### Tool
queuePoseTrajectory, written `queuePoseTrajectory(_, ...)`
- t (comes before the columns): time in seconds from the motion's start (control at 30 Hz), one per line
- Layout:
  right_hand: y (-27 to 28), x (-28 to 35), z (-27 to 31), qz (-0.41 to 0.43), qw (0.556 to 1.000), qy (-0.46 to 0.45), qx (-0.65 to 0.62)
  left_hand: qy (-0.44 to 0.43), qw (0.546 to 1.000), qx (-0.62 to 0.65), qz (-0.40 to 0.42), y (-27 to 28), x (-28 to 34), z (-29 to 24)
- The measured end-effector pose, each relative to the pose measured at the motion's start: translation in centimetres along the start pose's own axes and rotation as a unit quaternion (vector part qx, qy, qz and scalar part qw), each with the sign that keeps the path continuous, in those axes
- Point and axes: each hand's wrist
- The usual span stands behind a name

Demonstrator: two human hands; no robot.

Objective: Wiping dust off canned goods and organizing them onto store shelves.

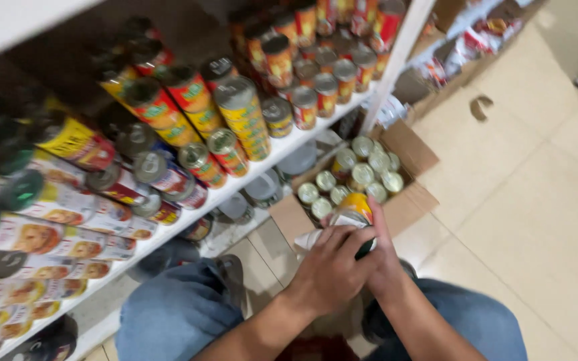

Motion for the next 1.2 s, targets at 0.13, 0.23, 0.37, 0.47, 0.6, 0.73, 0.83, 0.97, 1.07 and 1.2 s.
queuePoseTrajectory(0.13,-1.4,0.7,0.9,-0.206,0.977,-0.043,0.042,-0.001,0.994,-0.095,-0.05,1.4,-1.3,2.3)
queuePoseTrajectory(0.23,-2.1,1.0,1.6,-0.199,0.978,0.055,-0.006,0.067,0.994,-0.068,-0.054,2.3,-1.5,3.7)
queuePoseTrajectory(0.37,-4.2,2.5,3.3,-0.074,0.986,0.148,-0.008,0.284,0.954,0.084,-0.046,5.2,-2.5,5.6)
queuePoseTrajectory(0.47,-5.3,2.3,4.2,-0.049,0.958,0.271,0.087,0.393,0.915,0.093,-0.008,6.9,-1.8,8.0)
queuePoseTrajectory(0.6,-15.6,4.6,5.9,-0.045,0.845,0.438,0.303,0.386,0.91,0.126,-0.077,8.3,0.6,12.1)
queuePoseTrajectory(0.73,-27.3,6.1,6.4,-0.047,0.838,0.443,0.316,0.421,0.899,0.092,-0.078,9.9,3.5,12.6)
queuePoseTrajectory(0.83,-33.5,5.6,6.5,0.09,0.717,0.577,0.381,0.391,0.879,0.203,-0.184,8.4,6.9,15.3)
queuePoseTrajectory(0.97,-38.8,3.1,6.9,0.129,0.666,0.606,0.415,0.504,0.79,0.196,-0.29,10.0,7.1,16.6)
queuePoseTrajectory(1.07,-41.0,1.0,7.1,0.139,0.674,0.593,0.418,0.498,0.784,0.202,-0.311,10.5,7.8,18.1)
queuePoseTrajectory(1.2,-41.9,0.2,6.7,0.145,0.694,0.549,0.443,0.526,0.759,0.221,-0.313,10.1,8.6,19.4)
Point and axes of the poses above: each hand's wrist, its own x-axis away from the middle knuckle, its own y-axis out of the back of the hand, z = x × y, and after that the axes turned 10 degrees about -z, right-handed
